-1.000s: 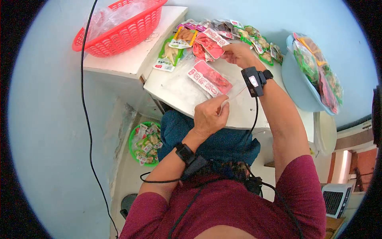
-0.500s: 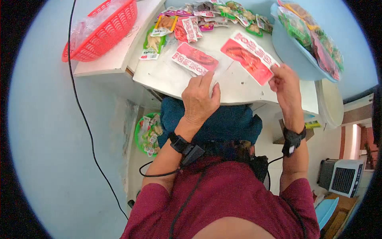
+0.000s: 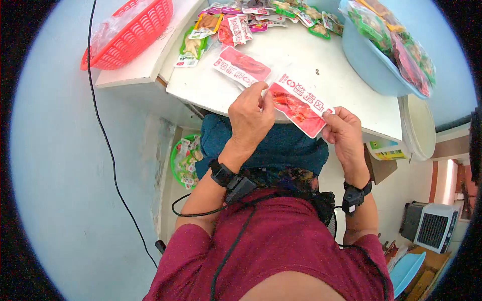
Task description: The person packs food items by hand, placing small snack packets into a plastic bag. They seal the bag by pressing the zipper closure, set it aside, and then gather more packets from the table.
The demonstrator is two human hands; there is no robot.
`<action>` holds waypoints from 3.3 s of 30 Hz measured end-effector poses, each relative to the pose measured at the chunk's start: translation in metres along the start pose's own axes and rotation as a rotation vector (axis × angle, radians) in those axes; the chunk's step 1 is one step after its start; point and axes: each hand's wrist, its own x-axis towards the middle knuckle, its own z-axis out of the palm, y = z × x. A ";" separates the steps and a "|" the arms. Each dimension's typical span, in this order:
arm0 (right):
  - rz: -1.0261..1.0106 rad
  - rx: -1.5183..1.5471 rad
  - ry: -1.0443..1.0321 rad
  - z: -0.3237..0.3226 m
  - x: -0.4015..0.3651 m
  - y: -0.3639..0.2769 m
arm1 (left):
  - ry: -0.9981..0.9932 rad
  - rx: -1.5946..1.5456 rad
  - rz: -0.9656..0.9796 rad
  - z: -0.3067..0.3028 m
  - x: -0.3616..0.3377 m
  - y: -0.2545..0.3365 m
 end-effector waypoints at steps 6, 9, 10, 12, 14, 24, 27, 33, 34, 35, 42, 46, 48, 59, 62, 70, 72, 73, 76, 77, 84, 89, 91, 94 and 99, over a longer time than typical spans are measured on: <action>0.023 -0.012 -0.059 0.018 0.015 0.006 | -0.003 0.032 -0.007 -0.003 0.004 0.004; 0.035 -0.009 -0.093 0.031 0.018 0.005 | 0.010 0.028 0.008 0.000 0.004 0.004; 0.043 -0.003 -0.109 0.035 0.021 0.007 | 0.012 0.033 0.015 0.000 0.004 0.005; 0.056 0.006 -0.137 0.043 0.028 0.010 | 0.018 0.036 0.026 0.001 0.004 0.005; 0.071 0.016 -0.159 0.051 0.034 0.011 | 0.020 0.033 0.034 0.002 0.003 0.004; 0.100 0.047 -0.286 0.096 0.071 0.016 | 0.002 0.092 0.032 -0.001 0.006 0.005; 0.118 0.131 -0.330 0.105 0.080 0.024 | 0.039 0.048 0.021 0.000 0.007 0.005; 0.149 0.072 -0.335 0.115 0.087 0.028 | 0.061 0.025 0.015 0.000 0.005 -0.002; 0.148 0.022 -0.333 0.116 0.086 0.025 | 0.059 0.016 0.015 0.000 0.005 -0.003; 0.147 -0.026 -0.329 0.116 0.085 0.024 | 0.057 0.006 0.015 0.000 0.005 -0.004; -0.087 -0.358 -0.341 0.113 0.102 0.045 | 0.101 -0.054 0.010 0.000 0.005 -0.010; -0.219 -0.592 -0.305 0.114 0.097 0.040 | 0.085 -0.149 -0.036 -0.001 0.005 -0.012; -0.250 -0.659 -0.299 0.115 0.096 0.038 | 0.075 -0.151 -0.038 -0.002 0.005 -0.015; -0.352 -0.566 -0.166 0.079 0.080 -0.072 | 0.049 -0.008 0.109 0.007 0.003 -0.037; -0.351 -0.602 -0.243 0.094 0.121 -0.081 | 0.033 -0.005 0.176 0.010 0.001 -0.040; -0.140 -0.981 -0.273 0.152 0.212 -0.060 | 0.000 0.024 0.168 0.009 0.001 -0.042; -0.105 -1.046 -0.279 0.169 0.215 -0.057 | -0.011 0.015 0.161 0.009 0.001 -0.043; -0.080 -1.067 -0.269 0.176 0.221 -0.051 | -0.022 0.021 0.162 0.008 0.001 -0.042; -0.125 -0.931 -0.357 0.184 0.225 -0.039 | -0.011 0.015 0.184 0.010 0.002 -0.043; -0.096 -0.947 -0.329 0.185 0.227 -0.037 | 0.000 0.009 0.195 0.011 0.001 -0.044; -0.029 -0.439 -0.163 0.173 0.227 -0.036 | -0.022 0.027 0.176 0.009 0.001 -0.044; -0.200 -0.283 -0.067 0.142 0.225 -0.052 | -0.015 0.026 0.144 0.009 0.001 -0.041; -0.267 -0.262 0.006 0.132 0.202 -0.069 | 0.006 0.037 0.173 0.010 0.001 -0.042; -0.274 -0.213 0.052 0.105 0.173 -0.086 | 0.028 0.039 0.214 0.010 0.002 -0.041; -0.274 -0.112 0.059 0.037 0.110 -0.081 | 0.074 -0.004 0.152 0.013 0.000 -0.042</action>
